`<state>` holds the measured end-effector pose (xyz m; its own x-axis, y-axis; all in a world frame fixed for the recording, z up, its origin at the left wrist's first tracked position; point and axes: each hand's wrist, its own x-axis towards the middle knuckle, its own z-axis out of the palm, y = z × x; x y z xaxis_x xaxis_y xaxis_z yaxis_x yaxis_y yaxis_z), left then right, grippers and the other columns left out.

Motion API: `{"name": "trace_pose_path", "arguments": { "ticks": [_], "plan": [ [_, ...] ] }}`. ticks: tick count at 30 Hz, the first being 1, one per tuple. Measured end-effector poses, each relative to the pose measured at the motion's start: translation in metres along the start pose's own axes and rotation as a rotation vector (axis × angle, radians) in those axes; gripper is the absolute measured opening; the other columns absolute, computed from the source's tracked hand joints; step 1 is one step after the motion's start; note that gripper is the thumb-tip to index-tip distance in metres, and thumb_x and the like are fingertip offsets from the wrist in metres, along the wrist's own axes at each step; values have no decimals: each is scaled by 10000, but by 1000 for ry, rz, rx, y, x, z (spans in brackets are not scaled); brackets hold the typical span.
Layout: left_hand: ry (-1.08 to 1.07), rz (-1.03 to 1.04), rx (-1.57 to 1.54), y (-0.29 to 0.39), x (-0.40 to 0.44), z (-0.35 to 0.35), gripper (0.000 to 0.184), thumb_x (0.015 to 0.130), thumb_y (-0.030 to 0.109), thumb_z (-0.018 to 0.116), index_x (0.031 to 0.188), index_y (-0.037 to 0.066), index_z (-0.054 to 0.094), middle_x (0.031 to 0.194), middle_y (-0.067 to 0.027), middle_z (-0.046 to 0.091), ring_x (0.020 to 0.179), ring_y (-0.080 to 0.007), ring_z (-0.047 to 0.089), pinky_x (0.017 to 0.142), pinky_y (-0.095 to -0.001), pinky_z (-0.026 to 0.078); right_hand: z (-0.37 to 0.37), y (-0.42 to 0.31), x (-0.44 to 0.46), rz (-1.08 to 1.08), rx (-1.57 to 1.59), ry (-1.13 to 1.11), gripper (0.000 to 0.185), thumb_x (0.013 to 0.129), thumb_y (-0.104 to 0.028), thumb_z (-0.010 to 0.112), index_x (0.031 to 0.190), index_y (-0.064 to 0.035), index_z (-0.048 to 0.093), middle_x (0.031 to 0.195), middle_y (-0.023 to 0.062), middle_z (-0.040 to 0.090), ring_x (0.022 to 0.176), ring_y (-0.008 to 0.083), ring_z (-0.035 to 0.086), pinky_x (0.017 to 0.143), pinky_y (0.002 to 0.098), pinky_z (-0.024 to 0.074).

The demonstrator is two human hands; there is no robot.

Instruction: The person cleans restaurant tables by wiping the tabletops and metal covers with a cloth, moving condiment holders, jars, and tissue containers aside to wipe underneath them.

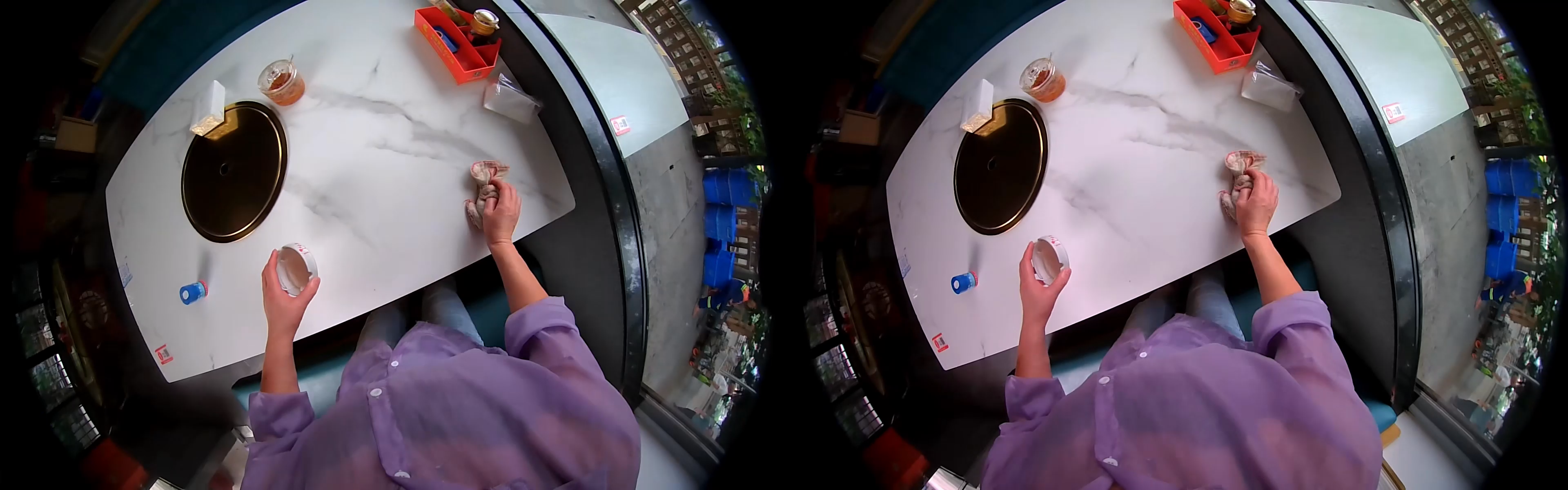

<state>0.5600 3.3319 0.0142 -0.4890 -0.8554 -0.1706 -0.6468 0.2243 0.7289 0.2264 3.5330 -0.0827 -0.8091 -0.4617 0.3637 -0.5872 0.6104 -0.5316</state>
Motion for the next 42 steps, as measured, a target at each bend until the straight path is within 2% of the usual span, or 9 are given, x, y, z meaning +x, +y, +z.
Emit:
{"name": "trace_pose_path", "arguments": {
  "ticks": [10,14,19,22,24,27,33,36,42],
  "plan": [
    [-50,127,17,53,26,19,820,667,241,777,1336,22,356,1268,-167,442,1185,-322,443,970,-406,393,34,-134,-115,-317,602,-629,265,719,-57,615,979,-101,591,982,69,574,896,273,535,781,362,452],
    [-87,145,15,62,39,28,816,667,234,775,1336,22,358,1274,-167,439,1187,-317,443,969,-406,394,-1,-81,0,-55,397,-299,401,725,-21,563,1116,-106,591,1100,103,547,951,295,518,832,369,450],
    [-175,187,13,59,47,54,822,661,234,777,1337,24,359,1281,-165,435,1188,-317,442,971,-404,396,2,1,9,-415,-272,-248,424,752,-134,591,1175,-115,569,1178,74,523,909,246,518,747,363,437],
    [-196,184,11,70,54,62,835,656,242,783,1341,27,356,1280,-165,436,1190,-314,443,970,-403,399,-75,71,-40,26,-664,-32,390,750,-129,573,1136,-76,582,1152,72,548,863,242,539,699,359,445],
    [-240,198,22,72,65,66,841,654,250,785,1342,31,356,1279,-163,438,1189,-312,445,969,-404,401,-136,133,-98,757,-732,-606,344,804,-178,573,1128,-70,611,1131,146,586,907,341,585,761,426,482],
    [-224,223,62,81,78,75,847,650,267,790,1341,38,357,1277,-158,442,1185,-309,451,965,-406,405,-196,167,-138,918,-461,-376,274,783,-132,573,1038,-75,658,1030,151,643,922,313,622,797,377,496],
    [-247,271,97,92,88,77,856,647,289,795,1342,44,358,1275,-150,445,1180,-308,458,961,-404,407,-148,91,15,838,887,-257,273,902,-77,477,1154,-34,573,1049,20,607,967,109,552,872,243,426],
    [-244,250,78,95,85,70,859,649,292,795,1345,45,357,1274,-150,446,1183,-307,456,963,-403,405,-86,109,50,296,-102,-199,368,874,-135,497,1237,-82,528,1251,137,523,1108,285,528,958,371,406],
    [-148,131,45,68,72,41,824,674,249,773,1346,29,350,1281,-158,433,1178,-305,459,966,-399,405,-15,67,12,15,-157,-32,455,814,-104,519,1265,-49,495,1319,200,447,1226,424,386,1057,487,285]
  ]
}}
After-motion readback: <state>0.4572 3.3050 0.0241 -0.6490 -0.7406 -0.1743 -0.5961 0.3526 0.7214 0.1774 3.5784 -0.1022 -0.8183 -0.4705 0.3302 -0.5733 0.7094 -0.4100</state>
